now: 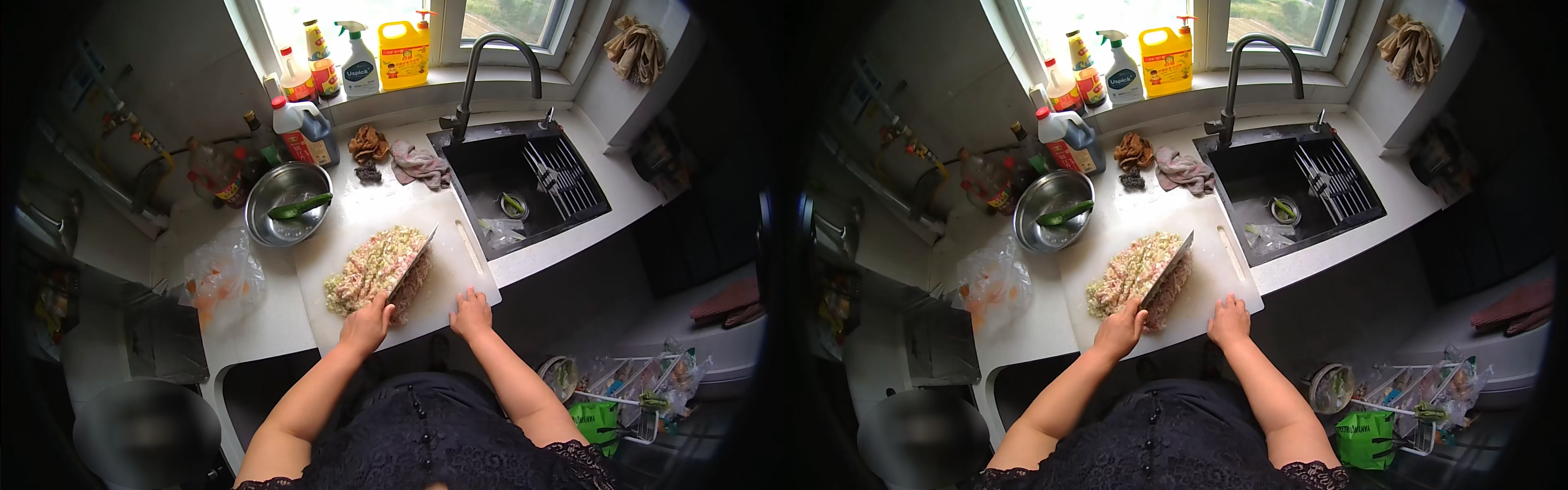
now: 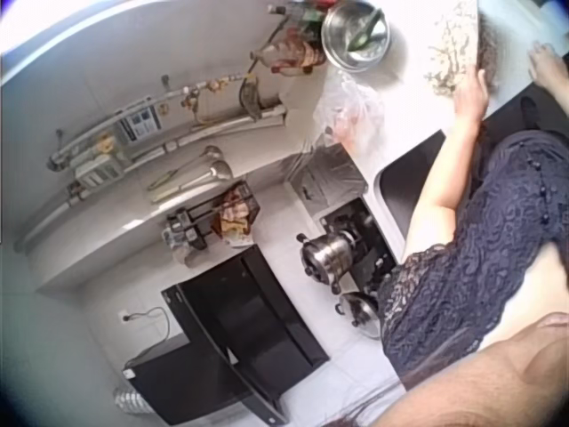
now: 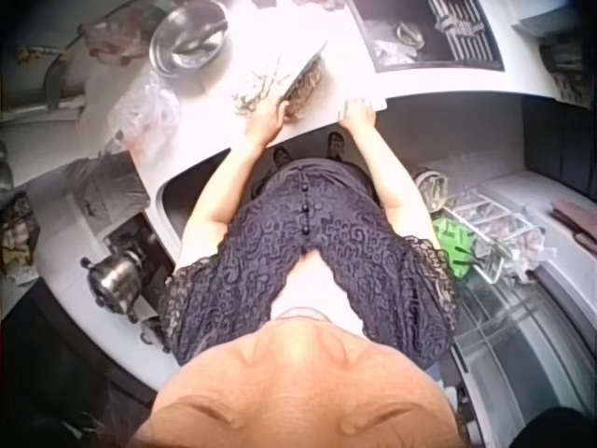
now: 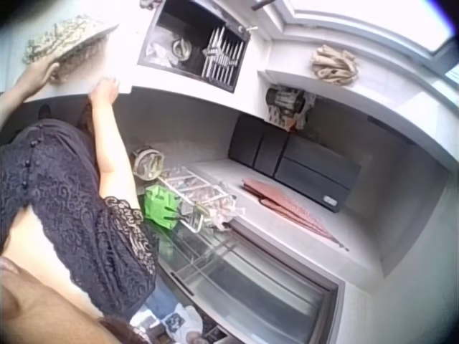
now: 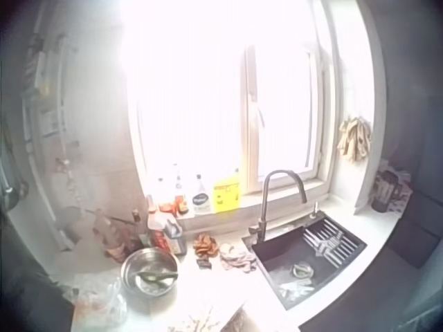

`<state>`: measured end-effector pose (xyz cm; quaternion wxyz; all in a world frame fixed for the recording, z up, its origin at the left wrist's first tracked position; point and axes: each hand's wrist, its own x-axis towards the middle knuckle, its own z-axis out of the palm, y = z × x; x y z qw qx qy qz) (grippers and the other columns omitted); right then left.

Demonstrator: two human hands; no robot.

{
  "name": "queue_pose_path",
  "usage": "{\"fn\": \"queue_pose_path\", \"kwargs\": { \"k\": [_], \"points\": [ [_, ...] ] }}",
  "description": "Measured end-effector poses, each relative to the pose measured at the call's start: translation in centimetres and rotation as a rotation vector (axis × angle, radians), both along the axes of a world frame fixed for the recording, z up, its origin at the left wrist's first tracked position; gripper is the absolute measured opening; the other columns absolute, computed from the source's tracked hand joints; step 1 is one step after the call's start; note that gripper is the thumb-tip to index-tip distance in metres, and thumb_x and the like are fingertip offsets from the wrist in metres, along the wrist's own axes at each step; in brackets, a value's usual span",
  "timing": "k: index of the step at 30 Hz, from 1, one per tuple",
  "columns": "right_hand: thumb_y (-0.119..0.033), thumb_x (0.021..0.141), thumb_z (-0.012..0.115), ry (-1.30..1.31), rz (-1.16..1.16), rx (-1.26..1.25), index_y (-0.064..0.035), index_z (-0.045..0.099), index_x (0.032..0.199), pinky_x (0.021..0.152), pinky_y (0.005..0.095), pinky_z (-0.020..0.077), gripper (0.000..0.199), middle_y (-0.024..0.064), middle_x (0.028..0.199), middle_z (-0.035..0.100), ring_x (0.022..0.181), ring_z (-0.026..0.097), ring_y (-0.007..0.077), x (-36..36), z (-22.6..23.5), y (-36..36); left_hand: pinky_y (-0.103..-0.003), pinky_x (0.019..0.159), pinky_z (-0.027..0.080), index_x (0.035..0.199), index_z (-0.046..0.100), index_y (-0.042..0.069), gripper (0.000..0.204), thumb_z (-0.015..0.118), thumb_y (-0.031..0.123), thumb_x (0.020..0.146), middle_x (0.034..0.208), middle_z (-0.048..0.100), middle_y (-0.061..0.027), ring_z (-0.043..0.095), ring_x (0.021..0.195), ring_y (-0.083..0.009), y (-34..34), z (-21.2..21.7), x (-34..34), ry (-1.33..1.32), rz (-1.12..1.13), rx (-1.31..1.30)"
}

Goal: The person uses a cleaver to repeatedly chop a pile of ground meat on a white cutting board. The person gathers the meat into a pile and continues chopping to mince it further.

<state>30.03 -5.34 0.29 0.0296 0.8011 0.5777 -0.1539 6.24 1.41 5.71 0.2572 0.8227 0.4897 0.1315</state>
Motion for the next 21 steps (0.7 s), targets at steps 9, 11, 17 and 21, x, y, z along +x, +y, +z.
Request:
{"fn": "queue_pose_path", "kwargs": {
  "k": [9, 11, 17, 21],
  "points": [
    [-0.030, 0.076, 0.067, 0.032, -0.008, 0.015, -0.0123, 0.053, 0.125, 0.096, 0.0410, 0.0411, 0.055, 0.0145, 0.139, 0.039, 0.121, 0.041, 0.0297, 0.7, 0.1, -0.3, -0.051, 0.066, 0.047, 0.112, 0.047, 0.010, 0.028, 0.048, 0.031, 0.093, 0.081, 0.062, -0.0238, 0.059, 0.077, -0.0442, 1.3, -0.1, 0.4, -0.060, 0.022, -0.011],
    [-0.029, 0.076, 0.068, 0.041, 0.008, 0.029, -0.0127, 0.052, 0.126, 0.095, 0.0412, 0.0414, 0.055, 0.0142, 0.139, 0.039, 0.121, 0.041, 0.0295, 0.6, 0.0, -0.9, -0.053, 0.067, 0.046, 0.110, 0.046, 0.011, 0.028, 0.044, 0.034, 0.094, 0.081, 0.063, -0.0235, 0.060, 0.078, -0.0438, 1.1, 0.9, 0.0, -0.067, 0.037, -0.016],
    [-0.028, 0.075, 0.068, 0.037, -0.003, 0.010, -0.0122, 0.053, 0.124, 0.094, 0.0413, 0.0424, 0.054, 0.0140, 0.137, 0.039, 0.122, 0.041, 0.0298, 0.5, 0.3, -0.6, -0.055, 0.068, 0.046, 0.112, 0.045, 0.011, 0.031, 0.043, 0.036, 0.094, 0.082, 0.062, -0.0250, 0.059, 0.078, -0.0456, 1.3, -0.4, -0.7, 0.021, 0.059, -0.070],
    [-0.030, 0.076, 0.067, 0.034, 0.005, -0.023, -0.0121, 0.053, 0.125, 0.095, 0.0412, 0.0423, 0.054, 0.0152, 0.139, 0.039, 0.122, 0.040, 0.0306, 0.3, 0.3, -0.9, -0.054, 0.069, 0.046, 0.114, 0.045, 0.010, 0.032, 0.043, 0.036, 0.094, 0.084, 0.063, -0.0249, 0.059, 0.080, -0.0455, 0.7, -0.9, -1.8, -0.032, 0.084, -0.095]
  ]
}}
